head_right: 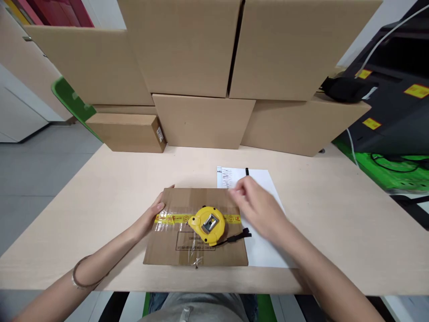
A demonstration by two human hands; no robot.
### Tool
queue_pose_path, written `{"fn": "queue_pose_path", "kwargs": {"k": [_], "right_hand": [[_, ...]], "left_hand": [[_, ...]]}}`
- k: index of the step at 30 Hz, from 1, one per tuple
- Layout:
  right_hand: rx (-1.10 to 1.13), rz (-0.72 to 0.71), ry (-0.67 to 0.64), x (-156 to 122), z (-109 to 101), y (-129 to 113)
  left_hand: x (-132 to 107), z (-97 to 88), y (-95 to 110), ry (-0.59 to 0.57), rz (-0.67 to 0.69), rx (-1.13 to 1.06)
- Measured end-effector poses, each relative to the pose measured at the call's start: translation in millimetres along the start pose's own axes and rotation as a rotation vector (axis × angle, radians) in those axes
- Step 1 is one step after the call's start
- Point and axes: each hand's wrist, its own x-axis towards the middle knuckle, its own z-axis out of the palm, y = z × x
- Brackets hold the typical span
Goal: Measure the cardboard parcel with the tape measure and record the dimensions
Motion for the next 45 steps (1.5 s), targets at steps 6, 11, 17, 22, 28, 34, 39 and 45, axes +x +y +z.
{"fn": "queue_pose_path", "kwargs": {"k": [6,11,17,22,28,34,39,45], "right_hand": [[-0.253,0.376,-0.195,35.3,31.6,77.9],[-0.072,0.363,-0.221,45.4,49.0,102.7],[0.427,0.190,-0.150,79.7,50.1,112.8],[0.670,0.078,-0.151,100.1,76.6,108.6],[0.708,0.041,-0.150,104.6,89.0,113.2],[0.641,0.031,-0.182,105.1,93.6,126.1],[0.582,0.015,-0.190,104.4,99.0,132.9],[0.557,-0.014,-0.178,100.2,106.7,137.1]], "left_hand": [[2.0,10.3,2.3,-0.013,-0.021,-0.108],[-0.7,7.1,1.8,-0.064,0.019,-0.094],[-7.0,12.6,3.5,-0.098,-0.062,-0.198],[-13.6,18.7,3.9,-0.058,-0.034,-0.136],[-20.6,26.1,8.8,-0.104,-0.055,-0.171],[-24.1,31.9,9.6,-0.107,-0.077,-0.189],[-24.7,29.5,5.4,-0.106,-0.062,-0.152],[-24.0,29.4,5.2,-0.100,-0.056,-0.125]]}}
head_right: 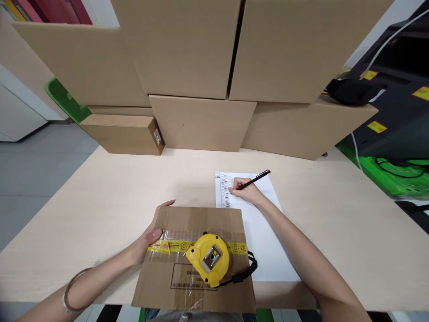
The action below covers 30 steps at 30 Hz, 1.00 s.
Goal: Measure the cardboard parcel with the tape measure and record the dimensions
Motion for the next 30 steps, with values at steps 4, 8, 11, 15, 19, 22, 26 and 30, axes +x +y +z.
{"fn": "queue_pose_path", "kwargs": {"k": [4,8,11,15,19,22,26,30], "right_hand": [[0.007,-0.008,-0.042,1.9,1.7,6.3],[0.000,-0.014,-0.044,4.1,1.4,9.0],[-0.003,-0.017,-0.043,3.3,0.4,7.5],[-0.014,-0.008,-0.068,0.6,-0.3,3.6],[-0.059,0.020,-0.061,0.4,0.6,0.0],[-0.116,0.060,-0.052,2.3,1.7,-4.8],[-0.239,0.144,-0.049,0.0,-3.2,-17.2],[-0.424,0.261,-0.017,-18.9,-16.6,-33.9]], "left_hand": [[0.4,2.9,2.5,-0.005,0.002,-0.028],[0.0,3.1,2.5,-0.016,-0.006,-0.050],[-0.5,2.0,1.8,-0.017,-0.014,-0.047],[-0.6,1.5,1.6,-0.017,-0.014,-0.037],[-0.5,1.3,1.7,-0.020,-0.011,-0.042],[-0.5,0.8,1.3,-0.027,-0.011,-0.050],[-0.3,0.6,0.6,-0.021,-0.003,-0.042],[0.8,2.3,0.9,-0.013,0.019,-0.054]]}}
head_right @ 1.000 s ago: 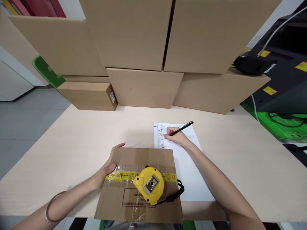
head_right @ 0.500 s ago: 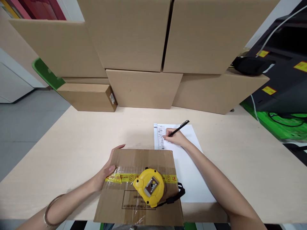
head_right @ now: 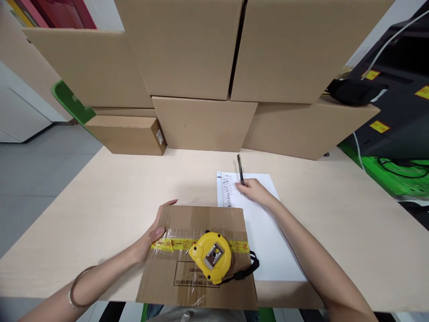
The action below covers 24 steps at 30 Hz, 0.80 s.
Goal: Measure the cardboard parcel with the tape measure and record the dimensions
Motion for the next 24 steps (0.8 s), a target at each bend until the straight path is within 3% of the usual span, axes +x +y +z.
{"fn": "queue_pose_path", "kwargs": {"k": [6,10,13,15,17,21,24], "right_hand": [[-0.312,0.162,0.124,-36.4,-11.3,-15.8],[-0.392,0.214,0.284,-70.3,-21.4,-46.7],[-0.334,0.066,0.390,-115.7,-24.2,-78.1],[-0.233,-0.268,0.433,-146.4,-16.6,-97.9],[-0.238,-0.470,0.463,-169.1,-3.1,-113.0],[-0.125,-0.520,0.372,-185.0,19.8,-124.6],[0.091,-0.469,0.226,-180.6,19.8,-128.7]], "left_hand": [[0.1,0.0,0.8,-0.002,0.019,0.025],[-1.3,-6.9,3.9,0.048,0.203,0.263],[-1.1,-11.3,9.1,-0.003,0.289,0.424],[-0.4,-12.3,12.4,-0.044,0.278,0.440],[0.1,-12.1,14.6,-0.053,0.259,0.424],[0.0,-11.2,15.9,-0.029,0.189,0.319],[-0.4,-12.1,15.9,-0.036,0.148,0.246]]}}
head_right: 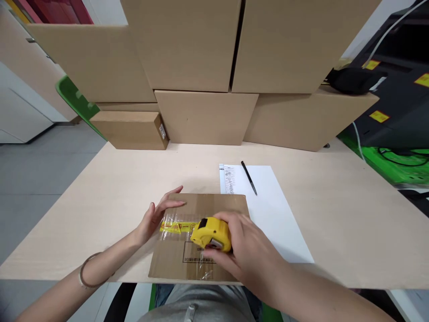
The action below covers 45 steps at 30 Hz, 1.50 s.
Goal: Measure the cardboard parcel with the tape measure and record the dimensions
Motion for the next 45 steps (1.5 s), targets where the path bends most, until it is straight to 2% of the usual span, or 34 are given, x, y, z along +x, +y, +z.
{"fn": "queue_pose_path", "kwargs": {"k": [2,4,8,12,15,18,24,26,29,35,40,43,45], "right_hand": [[0.114,-0.022,-0.036,12.7,-2.9,-5.2],[0.145,-0.113,-0.053,31.5,-3.9,-15.3],[-0.001,-0.224,-0.224,69.5,9.8,-38.5],[-0.121,-0.239,-0.328,81.7,27.3,-46.6],[-0.077,-0.190,-0.341,75.2,21.8,-40.6],[-0.019,-0.104,-0.329,60.5,-1.9,-23.5],[0.061,0.133,-0.249,6.5,-65.7,41.3],[0.072,0.215,-0.185,-11.6,-77.7,60.4],[0.111,0.276,-0.139,-27.6,-81.9,75.5],[0.147,0.302,-0.146,-31.2,-75.4,78.7],[0.073,0.258,-0.135,-33.9,-82.3,81.6],[-0.001,0.190,-0.143,-29.0,-90.8,71.8],[-0.035,0.127,-0.162,-16.2,-91.1,56.2]], "left_hand": [[0.1,-0.8,-0.5,-0.005,-0.005,-0.013],[0.3,-1.2,-1.4,-0.013,-0.012,-0.026],[0.5,-0.7,-3.9,-0.012,-0.072,-0.169],[0.9,-3.3,-3.4,-0.012,-0.044,-0.151],[1.9,-7.9,1.3,-0.067,0.044,0.016],[2.8,-12.3,6.4,-0.136,0.060,0.118],[4.0,-17.7,7.0,-0.196,0.051,0.131],[4.1,-18.9,6.3,-0.202,0.043,0.132],[4.1,-19.7,7.4,-0.195,0.033,0.144],[4.2,-20.0,10.3,-0.185,0.029,0.179],[4.2,-22.6,5.0,-0.199,0.033,0.195],[3.6,-23.9,2.1,-0.197,0.025,0.206],[3.4,-24.5,1.2,-0.204,0.030,0.198]]}}
